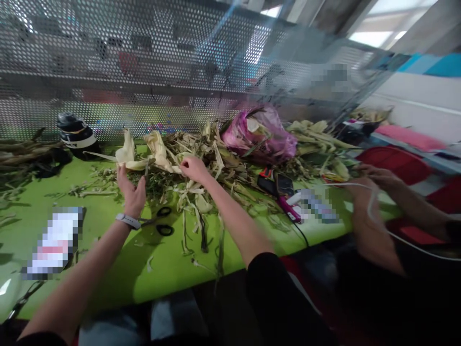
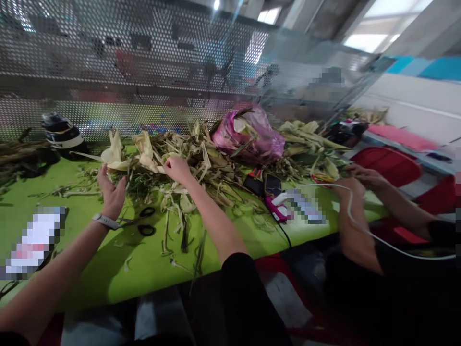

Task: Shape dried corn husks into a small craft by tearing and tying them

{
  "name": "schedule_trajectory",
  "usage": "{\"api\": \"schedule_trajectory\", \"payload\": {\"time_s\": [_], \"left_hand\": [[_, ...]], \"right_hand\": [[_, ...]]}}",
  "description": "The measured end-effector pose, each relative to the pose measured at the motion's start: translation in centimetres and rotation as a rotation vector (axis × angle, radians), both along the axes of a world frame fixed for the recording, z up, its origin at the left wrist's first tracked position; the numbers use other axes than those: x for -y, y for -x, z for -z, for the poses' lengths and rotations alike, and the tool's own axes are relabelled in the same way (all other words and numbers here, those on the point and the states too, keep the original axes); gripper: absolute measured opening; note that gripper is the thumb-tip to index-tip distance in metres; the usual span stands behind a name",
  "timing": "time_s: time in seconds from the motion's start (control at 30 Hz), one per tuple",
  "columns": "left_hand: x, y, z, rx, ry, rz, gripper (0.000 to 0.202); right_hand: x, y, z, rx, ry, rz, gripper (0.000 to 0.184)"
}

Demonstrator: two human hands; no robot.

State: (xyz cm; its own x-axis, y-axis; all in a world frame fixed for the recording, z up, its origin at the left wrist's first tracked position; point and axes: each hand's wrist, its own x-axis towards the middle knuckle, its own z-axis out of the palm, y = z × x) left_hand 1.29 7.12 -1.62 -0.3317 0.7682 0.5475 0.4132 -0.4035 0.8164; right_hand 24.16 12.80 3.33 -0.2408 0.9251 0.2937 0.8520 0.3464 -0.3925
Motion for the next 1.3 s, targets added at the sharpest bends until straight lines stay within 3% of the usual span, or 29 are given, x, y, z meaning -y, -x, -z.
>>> {"api": "schedule_trajectory", "payload": {"time_s": [0.13, 0.23, 0.3, 0.4, 0.5, 0.6, 0.7, 0.87, 0.97, 1.07, 1.2, 1.3], "left_hand": [[2.1, -2.4, -1.3, -0.076, -0.072, 0.061, 0.048], [2.9, -4.3, -1.6, 0.053, 0.111, 0.27, 0.024], [3.2, -5.5, -1.7, 0.255, 0.277, 0.453, 0.028], [3.6, -7.2, -2.0, 0.581, 0.47, 0.672, 0.039], [4.2, -8.2, -2.4, 0.716, 0.489, 0.697, 0.039], [4.6, -8.1, -2.1, 0.709, 0.449, 0.689, 0.041], [4.6, -7.2, -1.3, 0.682, 0.442, 0.634, 0.039], [4.1, -6.0, -0.7, 0.606, 0.444, 0.539, 0.034], [4.4, -6.3, -0.7, 0.532, 0.426, 0.521, 0.033], [4.7, -6.6, -0.7, 0.499, 0.409, 0.56, 0.032], [4.8, -6.3, -0.7, 0.588, 0.443, 0.614, 0.041], [4.6, -5.7, -0.8, 0.65, 0.493, 0.678, 0.052]], "right_hand": [[0.8, -1.2, -0.8, -0.403, -0.02, 0.025, 0.018], [3.1, -1.6, -1.1, -0.537, -0.132, 0.055, 0.019], [5.4, -1.4, -1.0, -0.514, -0.261, 0.038, 0.02], [8.9, -0.5, 0.0, -0.255, -0.451, -0.064, 0.02], [11.4, 0.5, 1.9, -0.008, -0.515, -0.234, 0.019], [12.0, 0.9, 3.6, -0.038, -0.536, -0.295, 0.016], [11.4, 0.6, 4.3, -0.277, -0.453, -0.254, 0.019], [10.6, -0.7, 4.1, -0.59, -0.281, 0.017, 0.023], [11.1, -0.6, 4.1, -0.584, -0.235, -0.058, 0.02], [11.4, 0.0, 4.5, -0.572, -0.037, -0.16, 0.021], [10.8, 0.4, 5.0, -0.789, 0.236, -0.247, 0.025], [10.4, 0.4, 5.1, -0.906, 0.268, -0.257, 0.028]]}}
